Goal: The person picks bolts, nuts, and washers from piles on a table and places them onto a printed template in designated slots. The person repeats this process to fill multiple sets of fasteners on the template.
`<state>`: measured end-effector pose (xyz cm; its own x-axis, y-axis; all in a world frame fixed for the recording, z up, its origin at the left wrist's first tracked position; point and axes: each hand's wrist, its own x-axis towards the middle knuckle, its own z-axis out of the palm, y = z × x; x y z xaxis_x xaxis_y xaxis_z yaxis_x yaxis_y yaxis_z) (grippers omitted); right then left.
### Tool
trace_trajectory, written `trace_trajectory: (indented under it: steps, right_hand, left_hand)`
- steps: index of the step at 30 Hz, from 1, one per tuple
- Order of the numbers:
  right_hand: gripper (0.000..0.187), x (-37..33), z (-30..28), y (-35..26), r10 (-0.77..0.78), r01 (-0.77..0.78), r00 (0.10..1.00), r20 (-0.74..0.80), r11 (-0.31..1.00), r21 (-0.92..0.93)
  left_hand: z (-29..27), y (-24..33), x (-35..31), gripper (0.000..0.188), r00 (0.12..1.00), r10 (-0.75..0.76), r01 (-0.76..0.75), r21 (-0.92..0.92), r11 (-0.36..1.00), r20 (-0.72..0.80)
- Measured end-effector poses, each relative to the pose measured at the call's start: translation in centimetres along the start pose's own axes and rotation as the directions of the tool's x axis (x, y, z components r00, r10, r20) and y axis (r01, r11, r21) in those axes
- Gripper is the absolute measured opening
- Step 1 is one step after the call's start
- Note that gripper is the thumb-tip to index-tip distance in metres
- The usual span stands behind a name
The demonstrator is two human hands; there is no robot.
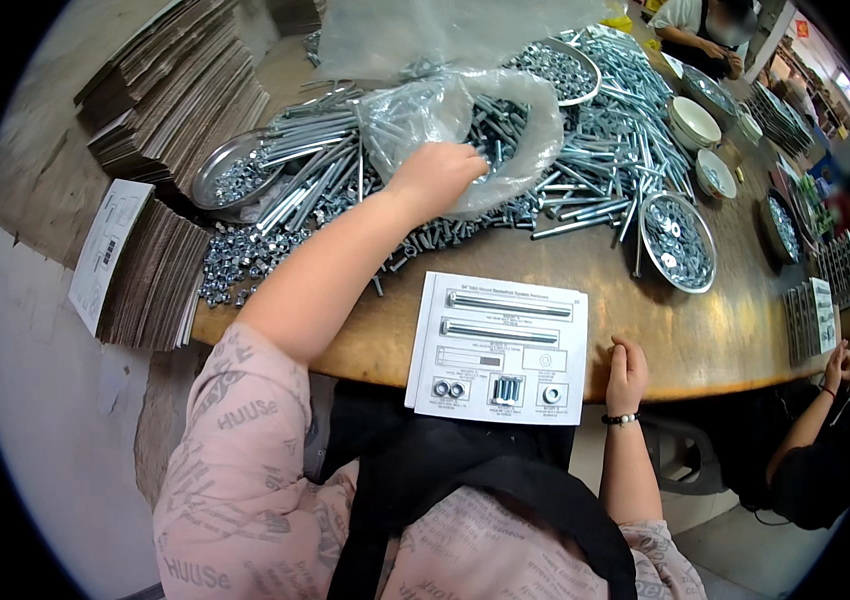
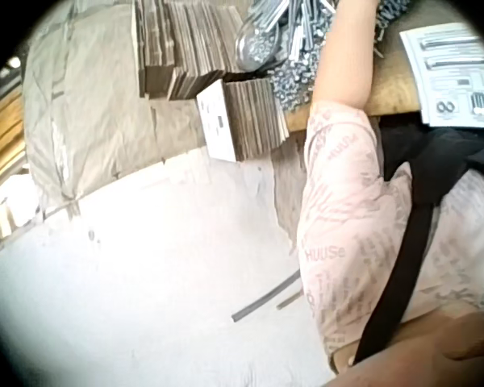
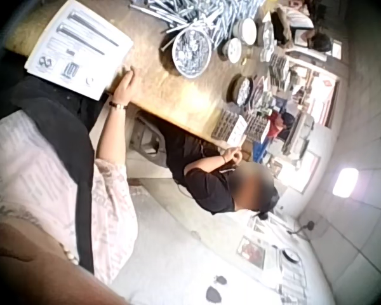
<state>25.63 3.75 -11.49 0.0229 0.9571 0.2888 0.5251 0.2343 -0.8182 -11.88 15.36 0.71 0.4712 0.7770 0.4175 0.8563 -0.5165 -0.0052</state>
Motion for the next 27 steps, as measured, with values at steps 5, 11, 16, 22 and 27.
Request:
trace_trajectory:
  steps: [5,11,16,22,27]
  right_hand:
    - [0.018,0.0,-0.1,-0.2,-0.001,0.002,1.0,0.008,1.0,-0.009]
    - [0.016,0.0,-0.3,0.1,0.011,-0.01,0.999,0.033,1.0,-0.014]
    - [0.016,0.0,-0.1,0.0,0.0,0.0,1.0,0.03,1.0,0.004]
    - [0.016,0.0,-0.1,0.1,0.037,-0.038,0.998,0.045,0.999,0.014]
    - [0.016,0.0,-0.2,0.0,0.056,-0.058,0.997,0.047,0.998,0.039]
  left_hand:
    - [2.6,-0.2,1.8,0.014,0.934,-0.028,-0.134,0.424,0.896,0.355]
    - [1.5,-0.4,1.8,0.012,0.969,-0.077,-0.011,0.351,0.936,0.235]
    - [-2.0,2.5,0.0,0.013,0.944,-0.19,0.199,0.007,0.98,-0.269]
    - [-2.0,8.5,-6.4,0.014,0.987,-0.158,0.126,-0.448,0.885,-0.036]
    - [-0.8,12.8,-9.4,0.015,0.798,-0.41,0.591,-0.704,0.394,0.441]
